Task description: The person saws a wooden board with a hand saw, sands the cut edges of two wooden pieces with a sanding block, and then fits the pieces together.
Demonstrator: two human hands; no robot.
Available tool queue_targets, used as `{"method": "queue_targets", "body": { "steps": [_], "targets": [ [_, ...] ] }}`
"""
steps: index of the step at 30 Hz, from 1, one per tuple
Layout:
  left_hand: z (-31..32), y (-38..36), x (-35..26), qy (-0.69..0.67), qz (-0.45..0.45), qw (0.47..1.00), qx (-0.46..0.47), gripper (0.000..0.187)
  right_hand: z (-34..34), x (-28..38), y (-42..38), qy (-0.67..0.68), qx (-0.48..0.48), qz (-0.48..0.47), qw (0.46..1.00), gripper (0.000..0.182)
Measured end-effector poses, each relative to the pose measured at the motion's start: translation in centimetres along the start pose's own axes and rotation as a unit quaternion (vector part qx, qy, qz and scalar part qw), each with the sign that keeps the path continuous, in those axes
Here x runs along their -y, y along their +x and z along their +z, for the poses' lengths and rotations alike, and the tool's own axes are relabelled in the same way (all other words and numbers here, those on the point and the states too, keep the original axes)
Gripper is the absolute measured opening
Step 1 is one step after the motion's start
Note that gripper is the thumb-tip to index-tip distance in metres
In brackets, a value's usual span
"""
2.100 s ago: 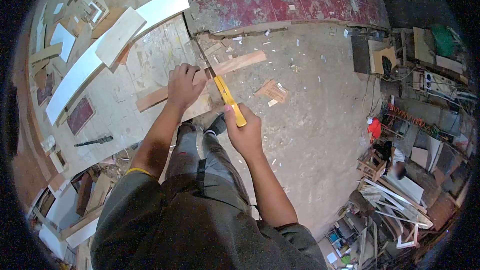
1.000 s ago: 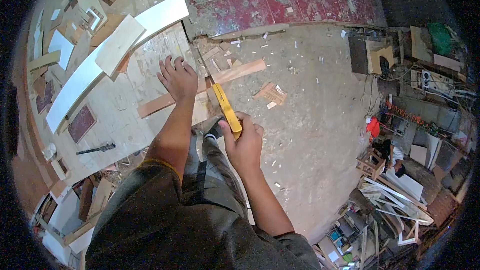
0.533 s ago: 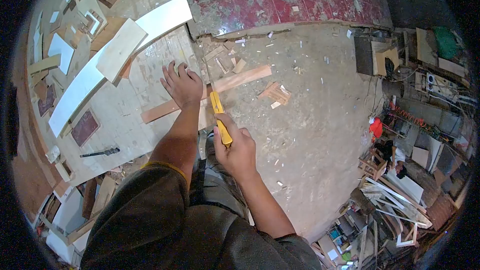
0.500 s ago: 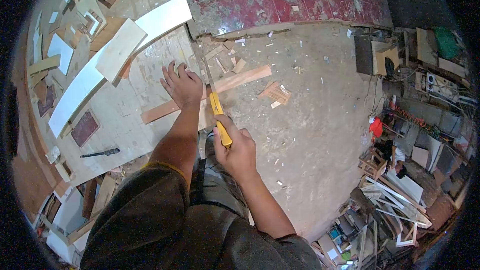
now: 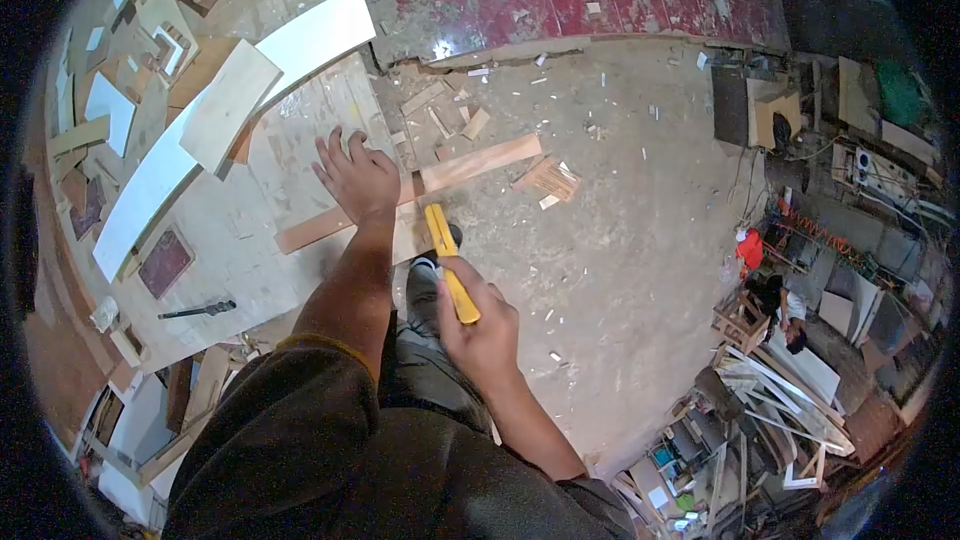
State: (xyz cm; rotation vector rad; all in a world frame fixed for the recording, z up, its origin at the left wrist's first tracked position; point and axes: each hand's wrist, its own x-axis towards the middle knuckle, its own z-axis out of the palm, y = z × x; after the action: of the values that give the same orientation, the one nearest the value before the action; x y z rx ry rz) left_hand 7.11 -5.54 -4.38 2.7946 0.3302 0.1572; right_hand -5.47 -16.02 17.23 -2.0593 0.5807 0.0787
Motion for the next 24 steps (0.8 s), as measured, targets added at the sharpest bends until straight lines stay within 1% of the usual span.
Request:
{"method": "queue_targets", "body": {
  "steps": [2, 3, 5, 8, 11, 12, 13, 15, 16, 17, 19, 23, 24],
  "targets": [
    [0.1, 0.0, 0.0, 0.001, 0.001, 1.0, -0.011, 0.032, -0.4, 0.1, -0.3, -0.03, 0.032, 0.015, 0.999, 0.028],
    [0.1, 0.0, -0.1, 0.001, 0.002, 1.0, -0.011, 0.032, -0.8, -0.1, -0.7, -0.029, 0.031, 0.015, 0.999, 0.028],
    [0.0, 0.1, -0.1, -0.006, 0.003, 1.0, -0.01, 0.033, -1.3, -0.7, -1.2, -0.028, 0.016, -0.056, 0.998, 0.029],
    [-0.2, 0.2, -0.2, -0.009, 0.0, 1.0, -0.004, 0.033, -1.0, -1.1, -0.9, -0.004, 0.003, -0.033, 0.999, 0.03],
    [-0.1, 0.1, -0.1, -0.002, 0.003, 1.0, -0.008, 0.033, 1.0, -2.8, 0.2, -0.007, -0.002, -0.027, 1.0, 0.03],
    [0.0, 0.4, -0.3, -0.004, 0.005, 1.0, -0.014, 0.033, 0.6, -2.3, 0.0, -0.04, 0.02, -0.021, 0.999, 0.027],
    [0.1, 0.8, -0.3, -0.003, 0.007, 1.0, -0.025, 0.033, 0.5, -2.2, 0.5, -0.038, 0.02, -0.03, 0.999, 0.027],
    [-0.1, -0.2, -0.1, 0.0, 0.012, 1.0, -0.016, 0.033, -0.3, -2.1, -0.5, 0.004, 0.012, -0.018, 1.0, 0.026],
    [-0.2, 0.1, -0.2, -0.001, 0.013, 1.0, -0.021, 0.032, -1.0, -2.0, -1.1, 0.007, 0.022, 0.008, 1.0, 0.027],
    [-0.2, 0.2, -0.2, -0.001, 0.013, 1.0, -0.026, 0.032, -1.0, -2.1, -1.1, 0.005, 0.023, 0.008, 1.0, 0.027],
    [-0.1, 0.3, -0.2, -0.002, 0.011, 1.0, -0.024, 0.032, -0.6, -2.1, -0.9, 0.0, 0.002, -0.034, 0.999, 0.029],
    [0.0, 0.1, -0.1, 0.005, 0.009, 1.0, -0.012, 0.033, 0.1, -0.6, -0.3, -0.013, 0.017, -0.002, 1.0, 0.029],
    [0.0, 0.0, -0.2, 0.004, 0.012, 1.0, -0.012, 0.033, -0.3, -1.3, -0.7, -0.011, 0.017, -0.021, 1.0, 0.029]
  ]
}}
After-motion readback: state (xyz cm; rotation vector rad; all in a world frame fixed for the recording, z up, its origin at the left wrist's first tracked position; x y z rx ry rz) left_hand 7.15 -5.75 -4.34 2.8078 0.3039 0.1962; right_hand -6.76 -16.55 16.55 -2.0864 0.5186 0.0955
